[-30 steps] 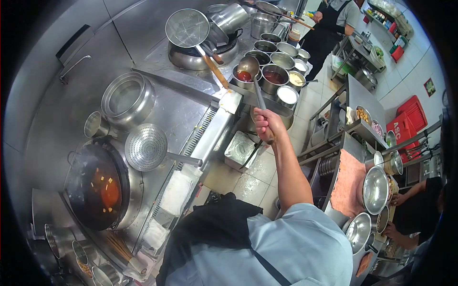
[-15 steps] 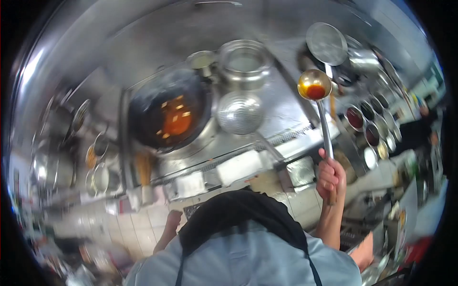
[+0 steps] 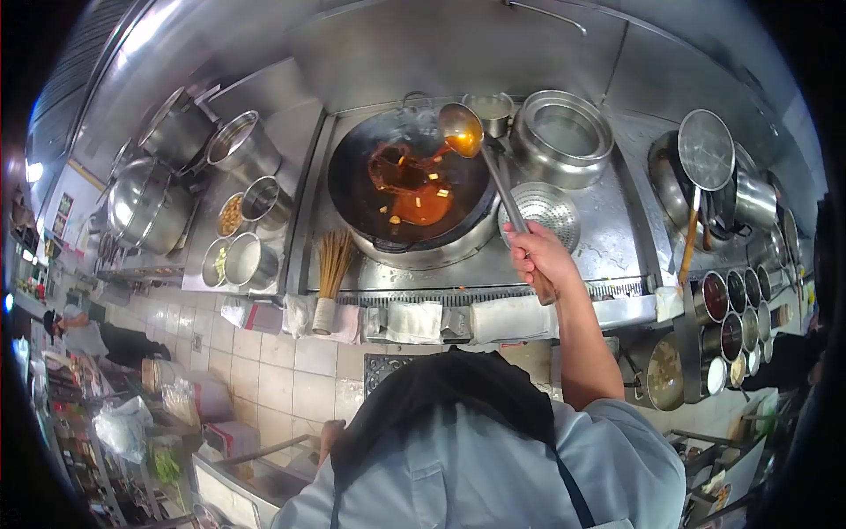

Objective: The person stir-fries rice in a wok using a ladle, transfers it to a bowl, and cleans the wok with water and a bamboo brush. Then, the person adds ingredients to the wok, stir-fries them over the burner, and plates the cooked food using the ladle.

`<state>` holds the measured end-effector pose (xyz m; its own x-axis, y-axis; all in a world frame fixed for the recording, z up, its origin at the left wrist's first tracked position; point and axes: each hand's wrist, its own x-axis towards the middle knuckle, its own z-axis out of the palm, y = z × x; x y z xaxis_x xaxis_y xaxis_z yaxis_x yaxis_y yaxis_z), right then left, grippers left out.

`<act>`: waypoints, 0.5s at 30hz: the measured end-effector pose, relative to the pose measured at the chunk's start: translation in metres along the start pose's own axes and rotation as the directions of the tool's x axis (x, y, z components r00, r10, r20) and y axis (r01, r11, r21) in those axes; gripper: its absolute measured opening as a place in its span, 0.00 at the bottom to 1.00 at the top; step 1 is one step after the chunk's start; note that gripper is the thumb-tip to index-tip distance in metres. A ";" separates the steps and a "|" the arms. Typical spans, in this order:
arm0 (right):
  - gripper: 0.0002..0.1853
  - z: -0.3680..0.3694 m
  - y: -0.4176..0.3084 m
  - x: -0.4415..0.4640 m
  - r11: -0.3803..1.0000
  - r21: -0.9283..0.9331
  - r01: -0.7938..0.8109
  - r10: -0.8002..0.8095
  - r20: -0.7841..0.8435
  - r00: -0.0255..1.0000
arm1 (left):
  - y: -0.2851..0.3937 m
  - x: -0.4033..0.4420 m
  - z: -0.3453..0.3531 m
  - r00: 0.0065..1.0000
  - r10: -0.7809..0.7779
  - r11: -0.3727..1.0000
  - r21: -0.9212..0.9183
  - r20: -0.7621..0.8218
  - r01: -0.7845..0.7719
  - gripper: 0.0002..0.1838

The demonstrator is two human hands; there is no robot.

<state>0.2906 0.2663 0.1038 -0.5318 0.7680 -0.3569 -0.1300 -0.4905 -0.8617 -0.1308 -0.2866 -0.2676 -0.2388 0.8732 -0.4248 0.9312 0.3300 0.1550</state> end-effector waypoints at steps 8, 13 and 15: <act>0.10 0.020 0.054 0.001 0.952 -0.299 -0.065 0.062 -0.021 0.998 | 0.057 -0.110 0.081 0.557 -0.801 0.030 -0.914 0.220 0.404 0.24; 0.13 0.017 0.055 0.052 0.929 0.067 -0.363 0.344 0.196 0.918 | 0.124 -0.109 0.011 0.412 -0.860 0.010 -0.797 0.301 0.604 0.22; 0.14 0.021 0.063 0.096 0.945 0.044 -0.324 0.311 0.184 0.932 | 0.136 -0.104 -0.002 0.414 -0.866 0.027 -0.802 0.279 0.597 0.23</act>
<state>0.2140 0.3010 0.0227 -0.6906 0.4875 -0.5342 0.0126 -0.7304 -0.6829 0.0203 -0.3321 -0.2000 -0.8287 -0.0240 -0.5591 -0.3381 0.8177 0.4660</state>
